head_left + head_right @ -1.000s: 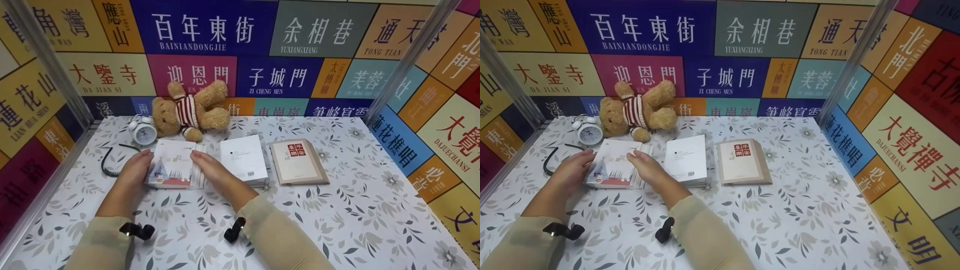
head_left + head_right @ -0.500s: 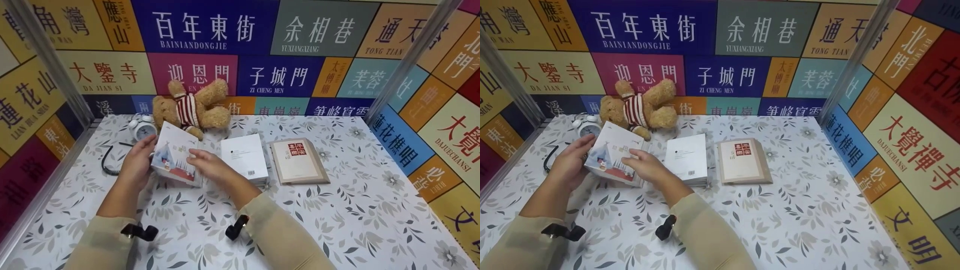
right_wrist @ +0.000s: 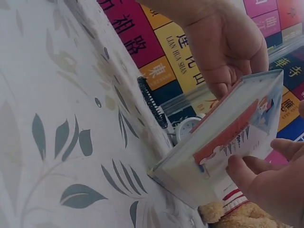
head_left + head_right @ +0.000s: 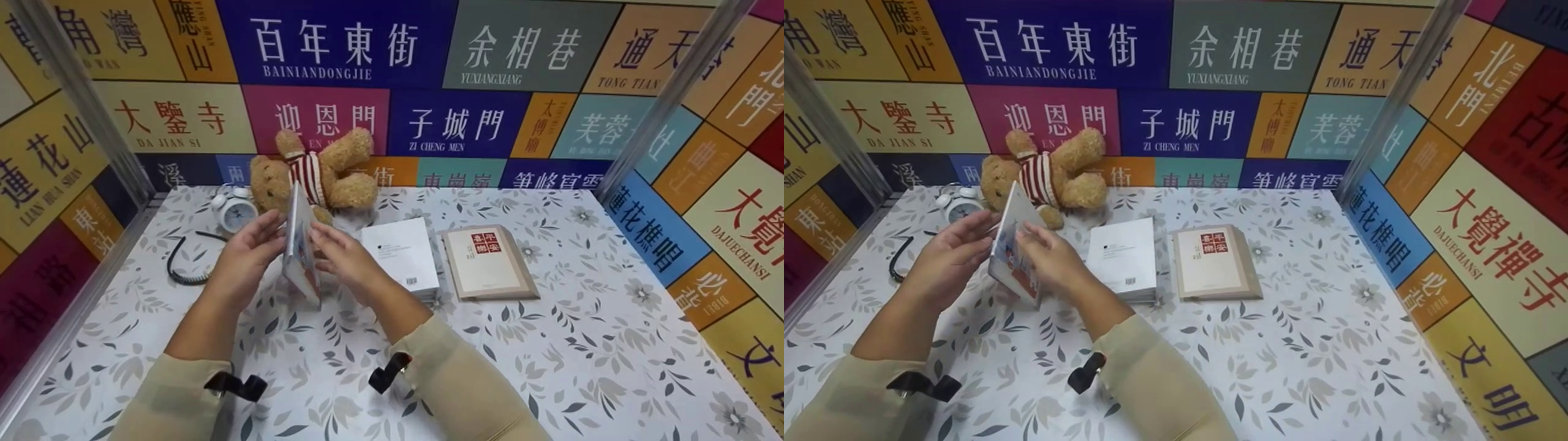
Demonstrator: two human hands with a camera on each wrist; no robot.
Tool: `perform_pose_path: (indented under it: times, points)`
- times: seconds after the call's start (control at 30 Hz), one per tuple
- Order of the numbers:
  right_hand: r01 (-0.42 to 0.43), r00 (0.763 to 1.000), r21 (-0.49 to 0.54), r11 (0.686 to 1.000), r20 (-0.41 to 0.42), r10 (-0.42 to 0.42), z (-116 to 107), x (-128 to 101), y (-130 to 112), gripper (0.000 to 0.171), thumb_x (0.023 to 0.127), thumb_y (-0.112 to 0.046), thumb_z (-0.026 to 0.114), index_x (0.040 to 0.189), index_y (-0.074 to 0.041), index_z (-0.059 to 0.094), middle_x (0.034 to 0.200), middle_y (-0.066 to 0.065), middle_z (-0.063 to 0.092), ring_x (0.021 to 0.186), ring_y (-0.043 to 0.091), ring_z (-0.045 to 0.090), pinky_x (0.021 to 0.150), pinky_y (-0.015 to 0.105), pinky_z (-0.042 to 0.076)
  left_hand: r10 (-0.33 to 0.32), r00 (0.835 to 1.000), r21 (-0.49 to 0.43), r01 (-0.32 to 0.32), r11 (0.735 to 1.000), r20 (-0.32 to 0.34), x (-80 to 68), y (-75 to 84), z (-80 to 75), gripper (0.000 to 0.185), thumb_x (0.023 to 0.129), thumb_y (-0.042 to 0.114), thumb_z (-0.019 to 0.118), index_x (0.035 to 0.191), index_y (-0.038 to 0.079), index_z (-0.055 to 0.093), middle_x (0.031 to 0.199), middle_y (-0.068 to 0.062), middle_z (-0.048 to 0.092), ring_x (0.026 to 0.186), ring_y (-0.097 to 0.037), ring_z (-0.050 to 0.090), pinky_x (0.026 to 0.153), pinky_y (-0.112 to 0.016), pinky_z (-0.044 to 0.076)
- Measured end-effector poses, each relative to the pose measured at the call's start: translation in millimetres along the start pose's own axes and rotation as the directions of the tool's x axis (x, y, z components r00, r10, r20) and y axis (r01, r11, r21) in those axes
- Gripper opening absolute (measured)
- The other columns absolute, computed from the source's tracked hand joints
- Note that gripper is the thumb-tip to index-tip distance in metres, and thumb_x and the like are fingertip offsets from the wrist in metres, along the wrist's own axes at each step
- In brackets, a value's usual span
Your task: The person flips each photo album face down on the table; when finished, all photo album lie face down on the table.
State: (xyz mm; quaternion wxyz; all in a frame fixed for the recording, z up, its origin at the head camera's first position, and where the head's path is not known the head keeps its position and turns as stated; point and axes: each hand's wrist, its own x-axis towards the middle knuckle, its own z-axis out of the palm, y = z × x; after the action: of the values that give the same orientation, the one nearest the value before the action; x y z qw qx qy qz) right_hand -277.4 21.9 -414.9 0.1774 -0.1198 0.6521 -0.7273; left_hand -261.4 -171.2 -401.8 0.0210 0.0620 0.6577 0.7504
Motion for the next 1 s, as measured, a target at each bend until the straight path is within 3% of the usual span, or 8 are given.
perform_pose_path:
  times: [0.13, 0.23, 0.5, 0.77, 1.0]
  points:
    - [0.019, 0.999, 0.039, 0.999, -0.044, -0.017, -5, 2, -2, 0.048, 0.102, -0.040, 0.052, 0.147, -0.025, 0.047, 0.146, 0.003, 0.051, 0.126, 0.025, 0.054, 0.103, 0.042, 0.051, -0.004, 0.999, 0.048, 0.002, 0.999, 0.043, -0.3, -3.4, 2.8, 0.063, 0.099, 0.001, 0.051, 0.156, 0.003, 0.024, 0.161, -0.014, 0.031, 0.148, -0.025, 0.032, 0.124, -0.040, 0.026]
    - [-0.001, 0.999, 0.029, 1.000, -0.051, 0.002, -9, 4, -1, 0.049, 0.100, -0.042, 0.054, 0.147, -0.029, 0.047, 0.148, 0.001, 0.049, 0.128, 0.024, 0.053, 0.103, 0.042, 0.051, -0.030, 0.998, 0.077, 0.025, 0.997, 0.059, 1.2, -9.4, 3.0, 0.060, 0.100, 0.004, 0.052, 0.155, 0.004, 0.027, 0.161, -0.011, 0.032, 0.148, -0.023, 0.033, 0.124, -0.041, 0.027]
    - [-0.004, 0.999, -0.011, 1.000, -0.039, 0.003, -14, 8, 9, 0.053, 0.096, -0.035, 0.065, 0.145, -0.036, 0.048, 0.143, 0.007, 0.049, 0.122, 0.027, 0.061, 0.108, 0.057, 0.044, -0.145, 0.987, -0.043, 0.148, 0.988, 0.071, 5.2, -21.4, 3.9, 0.050, 0.106, 0.015, 0.042, 0.154, 0.008, 0.031, 0.161, -0.006, 0.032, 0.147, -0.023, 0.033, 0.124, -0.041, 0.025]
    - [0.022, 1.000, 0.035, 0.999, -0.005, -0.022, -15, 11, 14, 0.054, 0.098, -0.022, 0.061, 0.149, -0.026, 0.043, 0.142, 0.013, 0.049, 0.121, 0.027, 0.061, 0.099, 0.040, 0.055, -0.138, 0.990, 0.015, 0.138, 0.990, 0.025, 6.1, -21.6, 1.7, 0.049, 0.106, 0.017, 0.042, 0.154, 0.012, 0.035, 0.161, -0.003, 0.034, 0.145, -0.020, 0.037, 0.123, -0.041, 0.027]
    - [0.007, 1.000, 0.108, 0.994, -0.025, -0.004, -17, 14, 14, 0.055, 0.095, -0.013, 0.065, 0.146, -0.018, 0.047, 0.139, 0.012, 0.052, 0.117, 0.025, 0.063, 0.098, 0.036, 0.055, -0.141, 0.990, 0.064, 0.140, 0.988, 0.016, 6.3, -22.2, -0.2, 0.048, 0.105, 0.021, 0.045, 0.152, 0.012, 0.038, 0.158, -0.004, 0.038, 0.140, -0.018, 0.042, 0.121, -0.041, 0.031]
